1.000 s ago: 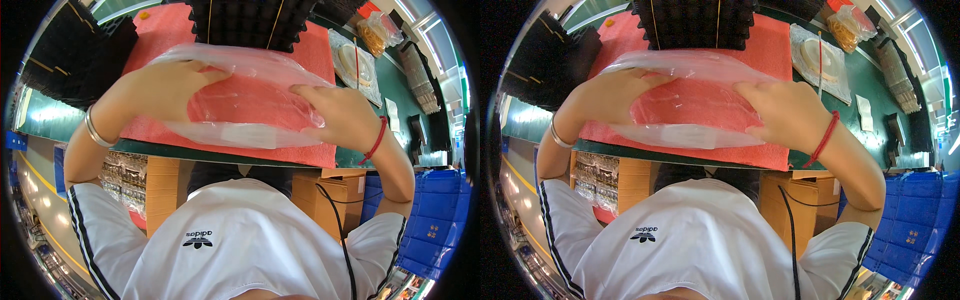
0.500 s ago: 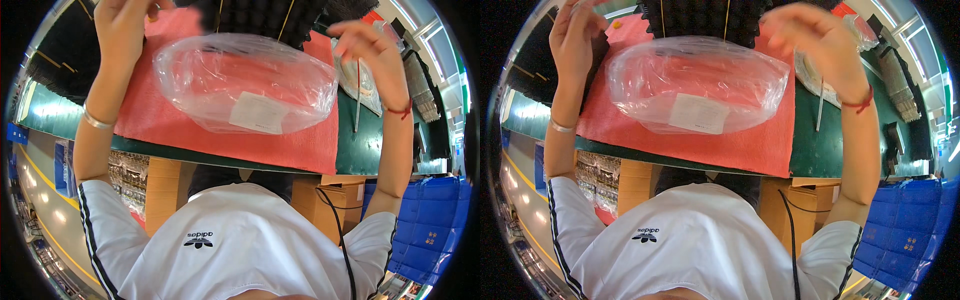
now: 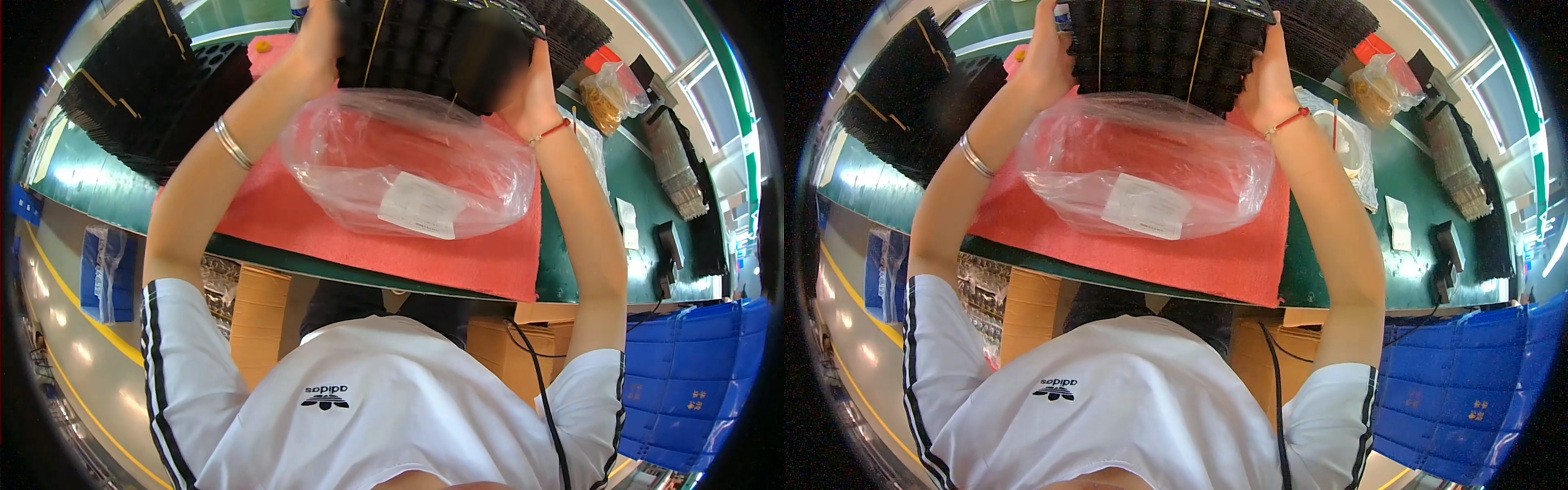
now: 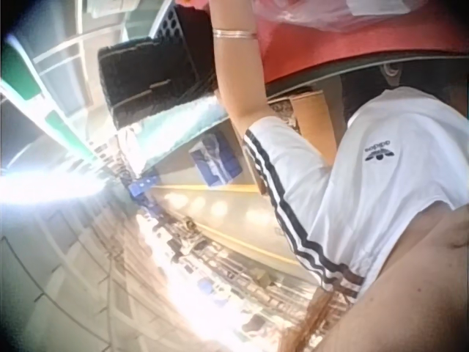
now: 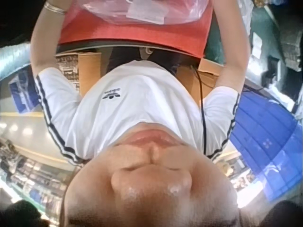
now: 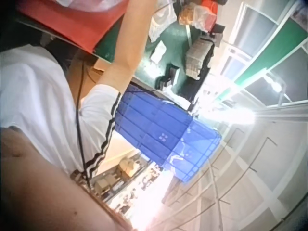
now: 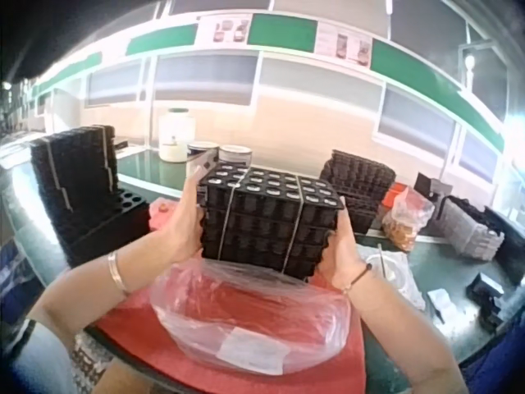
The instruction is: Bundling stacks of lens trays with rubber bands and placing them in a plastic bag.
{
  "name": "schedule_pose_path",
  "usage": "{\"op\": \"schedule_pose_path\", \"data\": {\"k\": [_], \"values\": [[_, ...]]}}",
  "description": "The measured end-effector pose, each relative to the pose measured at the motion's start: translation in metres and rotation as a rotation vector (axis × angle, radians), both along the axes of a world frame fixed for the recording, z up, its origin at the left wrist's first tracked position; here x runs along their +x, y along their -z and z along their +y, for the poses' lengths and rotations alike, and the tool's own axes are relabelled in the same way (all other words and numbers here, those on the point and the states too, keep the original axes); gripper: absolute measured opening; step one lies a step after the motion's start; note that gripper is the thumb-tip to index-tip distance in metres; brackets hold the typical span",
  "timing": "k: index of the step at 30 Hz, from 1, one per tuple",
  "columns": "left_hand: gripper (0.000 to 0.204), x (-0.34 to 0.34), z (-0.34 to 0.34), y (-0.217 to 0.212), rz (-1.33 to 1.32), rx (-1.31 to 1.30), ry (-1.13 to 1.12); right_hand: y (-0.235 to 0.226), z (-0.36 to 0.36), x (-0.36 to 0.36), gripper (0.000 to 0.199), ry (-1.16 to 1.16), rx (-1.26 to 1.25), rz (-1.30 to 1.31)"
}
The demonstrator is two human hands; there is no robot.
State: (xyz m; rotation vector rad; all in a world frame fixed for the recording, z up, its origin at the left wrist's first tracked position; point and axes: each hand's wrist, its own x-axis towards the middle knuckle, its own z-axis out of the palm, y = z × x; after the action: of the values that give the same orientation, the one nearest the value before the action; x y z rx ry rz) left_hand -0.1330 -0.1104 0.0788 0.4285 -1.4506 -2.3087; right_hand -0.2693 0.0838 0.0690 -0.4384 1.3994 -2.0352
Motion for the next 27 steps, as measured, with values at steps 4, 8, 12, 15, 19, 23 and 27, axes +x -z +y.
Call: {"op": "schedule_pose_path", "data": {"k": [4,8,12,15,19,23,27], "values": [[0.076,0.0,0.01,-0.009,0.197,-0.001,0.056,0.006,-0.003,-0.004,0.075,0.066,-0.145,0.119],[0.072,0.023,0.042,-0.044,0.094,0.057,-0.069,-0.017,0.001,0.005,0.067,0.191,-0.094,0.063],[0.075,0.014,0.015,-0.049,0.392,-0.223,0.026,-0.036,0.024,-0.024,0.039,0.197,-0.157,0.24],[0.076,0.034,0.023,-0.061,0.401,-0.083,0.054,-0.048,0.045,-0.027,0.033,0.052,-0.353,0.427],[0.062,0.088,0.018,-0.049,0.192,0.116,-0.191,-0.066,0.035,0.07,0.034,0.136,-0.263,0.589],[0.061,0.101,0.056,-0.044,0.246,0.141,-0.162,-0.032,0.068,0.074,0.031,0.179,0.183,0.83],[0.053,0.114,0.052,-0.021,0.188,0.137,-0.131,-0.029,0.055,0.121,0.035,0.088,-0.252,0.172]]}}
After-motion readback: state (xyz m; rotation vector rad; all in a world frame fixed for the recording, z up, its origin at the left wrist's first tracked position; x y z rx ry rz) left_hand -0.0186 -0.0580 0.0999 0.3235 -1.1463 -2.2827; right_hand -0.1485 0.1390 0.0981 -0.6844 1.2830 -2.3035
